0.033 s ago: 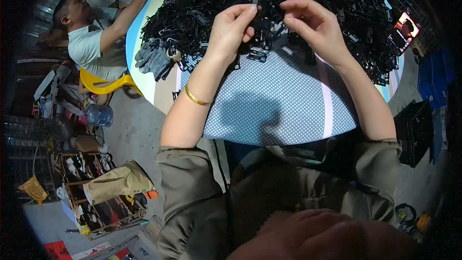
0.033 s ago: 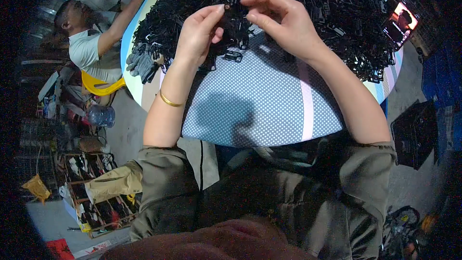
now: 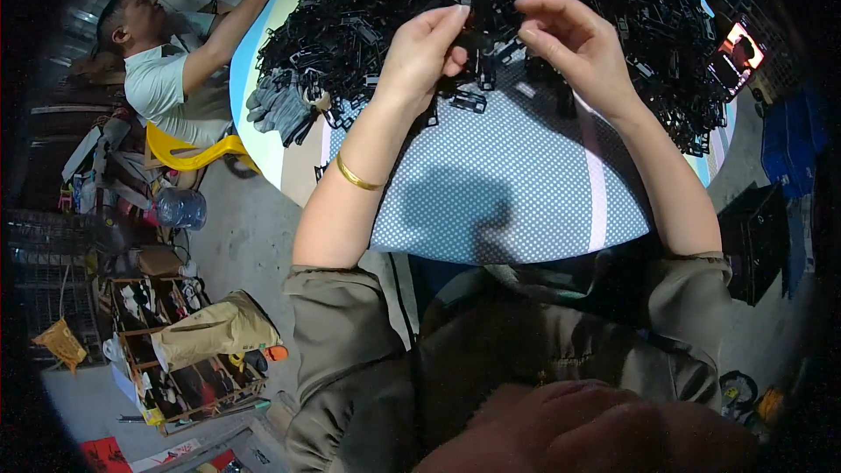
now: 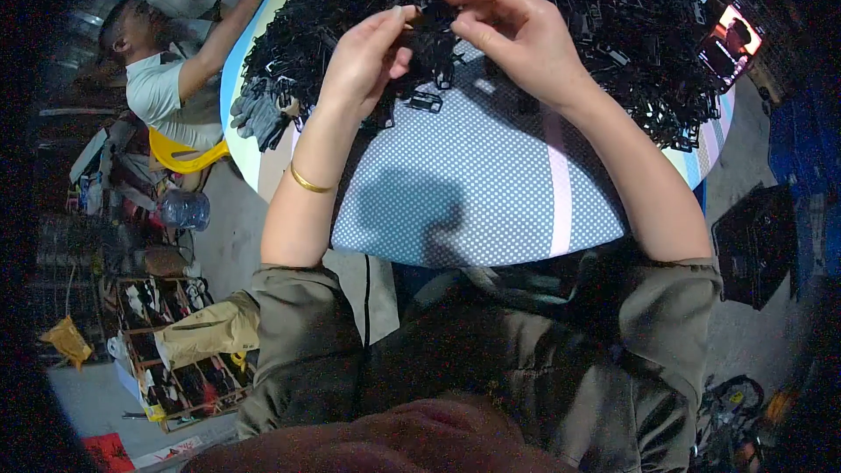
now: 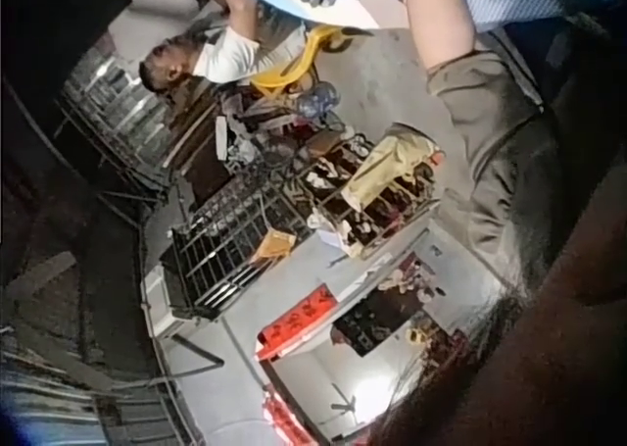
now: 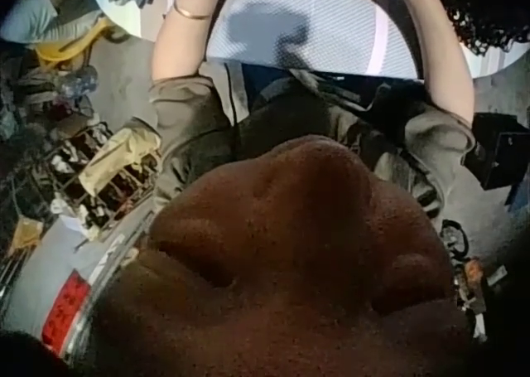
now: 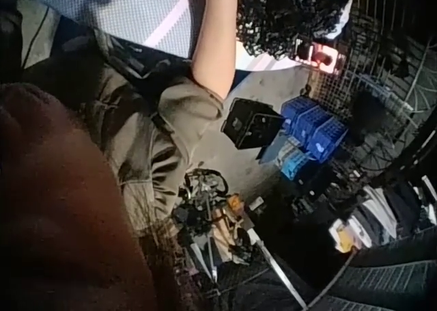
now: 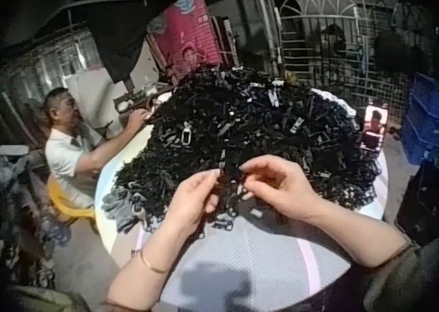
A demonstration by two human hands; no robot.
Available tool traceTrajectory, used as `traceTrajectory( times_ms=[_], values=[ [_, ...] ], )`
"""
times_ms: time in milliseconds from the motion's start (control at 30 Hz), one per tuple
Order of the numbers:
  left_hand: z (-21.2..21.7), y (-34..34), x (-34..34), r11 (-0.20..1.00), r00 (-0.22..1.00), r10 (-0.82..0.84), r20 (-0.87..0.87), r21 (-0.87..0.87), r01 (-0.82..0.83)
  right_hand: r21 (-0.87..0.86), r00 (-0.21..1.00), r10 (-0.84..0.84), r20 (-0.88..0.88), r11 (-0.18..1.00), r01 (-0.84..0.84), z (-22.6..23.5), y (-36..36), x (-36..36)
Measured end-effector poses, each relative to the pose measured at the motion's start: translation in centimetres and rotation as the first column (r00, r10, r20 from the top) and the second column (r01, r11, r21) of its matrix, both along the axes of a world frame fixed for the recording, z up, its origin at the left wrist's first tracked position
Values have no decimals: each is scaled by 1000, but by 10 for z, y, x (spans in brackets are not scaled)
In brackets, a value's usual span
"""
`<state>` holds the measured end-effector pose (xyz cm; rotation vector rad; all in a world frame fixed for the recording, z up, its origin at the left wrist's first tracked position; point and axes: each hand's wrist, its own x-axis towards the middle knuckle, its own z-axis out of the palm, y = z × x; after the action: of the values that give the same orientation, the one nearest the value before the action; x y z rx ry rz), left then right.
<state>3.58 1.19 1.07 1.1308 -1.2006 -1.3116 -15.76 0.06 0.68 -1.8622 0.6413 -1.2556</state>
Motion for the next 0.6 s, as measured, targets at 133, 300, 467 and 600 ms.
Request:
traceTrajectory(
  times_ms=[133,300,467,600],
  values=[
    [-10,-3,1,989,904,-81,-419,79,125,75,993,-118,7,990,117,0,-1,-1],
    [-10,2,-10,986,894,-151,-422,0,166,82,972,-231,-49,969,234,-3,-2,1],
    [-8,7,-16,990,945,-131,-298,1,138,41,960,-277,-38,959,279,-7,-5,1],
    [-10,4,-12,988,964,-144,-225,15,151,40,960,-277,-41,960,279,-7,-7,1]
  ],
)
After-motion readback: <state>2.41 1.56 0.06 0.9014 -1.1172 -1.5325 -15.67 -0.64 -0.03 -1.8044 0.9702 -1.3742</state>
